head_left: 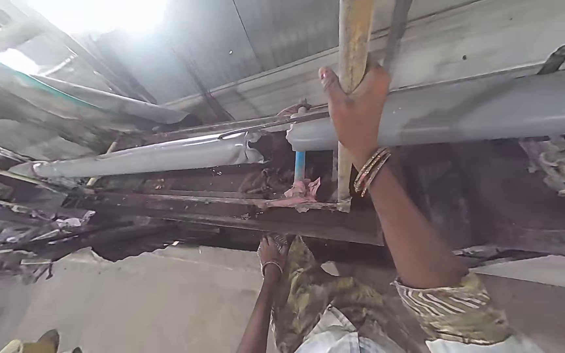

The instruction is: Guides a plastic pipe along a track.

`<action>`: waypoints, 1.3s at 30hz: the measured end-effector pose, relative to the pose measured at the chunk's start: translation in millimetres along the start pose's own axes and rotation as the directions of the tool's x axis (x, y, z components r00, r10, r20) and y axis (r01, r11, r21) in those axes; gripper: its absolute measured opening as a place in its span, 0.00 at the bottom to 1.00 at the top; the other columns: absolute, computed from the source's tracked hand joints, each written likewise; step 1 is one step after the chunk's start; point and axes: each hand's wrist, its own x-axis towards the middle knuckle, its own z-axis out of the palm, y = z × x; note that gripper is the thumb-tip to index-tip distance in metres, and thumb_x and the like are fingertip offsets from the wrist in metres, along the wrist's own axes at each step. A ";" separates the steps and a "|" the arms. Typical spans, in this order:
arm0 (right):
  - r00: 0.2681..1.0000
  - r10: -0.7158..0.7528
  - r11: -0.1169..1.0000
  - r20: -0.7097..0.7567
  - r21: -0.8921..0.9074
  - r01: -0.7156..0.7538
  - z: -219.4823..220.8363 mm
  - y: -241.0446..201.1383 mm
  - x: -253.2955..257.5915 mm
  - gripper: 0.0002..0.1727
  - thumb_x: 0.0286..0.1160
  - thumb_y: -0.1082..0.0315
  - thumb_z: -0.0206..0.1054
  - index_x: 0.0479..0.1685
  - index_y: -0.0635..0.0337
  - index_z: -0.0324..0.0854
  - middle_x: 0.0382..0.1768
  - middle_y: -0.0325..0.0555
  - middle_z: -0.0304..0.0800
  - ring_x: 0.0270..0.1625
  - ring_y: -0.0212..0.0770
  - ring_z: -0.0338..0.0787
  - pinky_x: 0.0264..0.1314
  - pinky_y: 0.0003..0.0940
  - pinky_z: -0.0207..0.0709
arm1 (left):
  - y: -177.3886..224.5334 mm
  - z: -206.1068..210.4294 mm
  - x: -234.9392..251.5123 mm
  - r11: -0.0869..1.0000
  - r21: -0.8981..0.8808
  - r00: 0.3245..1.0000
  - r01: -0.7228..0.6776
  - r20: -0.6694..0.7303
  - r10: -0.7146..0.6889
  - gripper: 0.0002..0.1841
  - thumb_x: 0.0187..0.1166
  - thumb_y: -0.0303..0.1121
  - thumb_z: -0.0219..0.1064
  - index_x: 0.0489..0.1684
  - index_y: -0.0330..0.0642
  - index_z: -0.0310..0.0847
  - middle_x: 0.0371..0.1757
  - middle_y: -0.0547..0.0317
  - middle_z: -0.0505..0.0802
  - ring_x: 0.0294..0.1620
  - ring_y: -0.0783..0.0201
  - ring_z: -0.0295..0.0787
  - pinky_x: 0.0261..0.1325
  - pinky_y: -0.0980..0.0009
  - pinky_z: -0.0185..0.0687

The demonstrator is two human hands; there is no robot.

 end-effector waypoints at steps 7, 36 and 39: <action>1.000 -0.005 1.000 -0.017 0.021 0.006 3.0 3.5 0.7 0.12 0.74 0.67 0.69 0.43 0.70 0.82 0.26 0.33 0.79 0.27 0.16 0.75 0.33 0.14 0.70 | 4.0 -0.8 7.0 0.999 -0.042 1.000 -0.019 -0.023 0.018 0.43 0.82 0.47 0.68 0.93 0.37 0.52 0.90 0.32 0.64 0.90 0.40 0.61 0.90 0.48 0.57; 0.996 0.070 0.997 0.061 -0.046 -0.067 -4.6 0.4 -6.9 0.17 0.77 0.64 0.69 0.54 0.71 0.82 0.24 0.43 0.81 0.22 0.28 0.76 0.26 0.25 0.71 | 110.9 -188.1 101.8 -0.312 -0.946 0.996 -0.090 -0.079 -0.046 0.42 0.91 0.64 0.32 0.93 0.38 0.40 0.92 0.38 0.58 0.89 0.48 0.63 0.84 0.56 0.68; 0.989 0.102 0.993 0.107 -0.076 -0.095 -8.7 -7.3 -6.5 0.16 0.79 0.64 0.68 0.57 0.68 0.81 0.24 0.44 0.80 0.22 0.32 0.75 0.25 0.29 0.68 | 117.4 -192.3 110.5 -0.278 -0.958 0.997 -0.063 -0.049 -0.054 0.42 0.91 0.65 0.33 0.92 0.38 0.44 0.91 0.39 0.60 0.86 0.49 0.66 0.81 0.56 0.69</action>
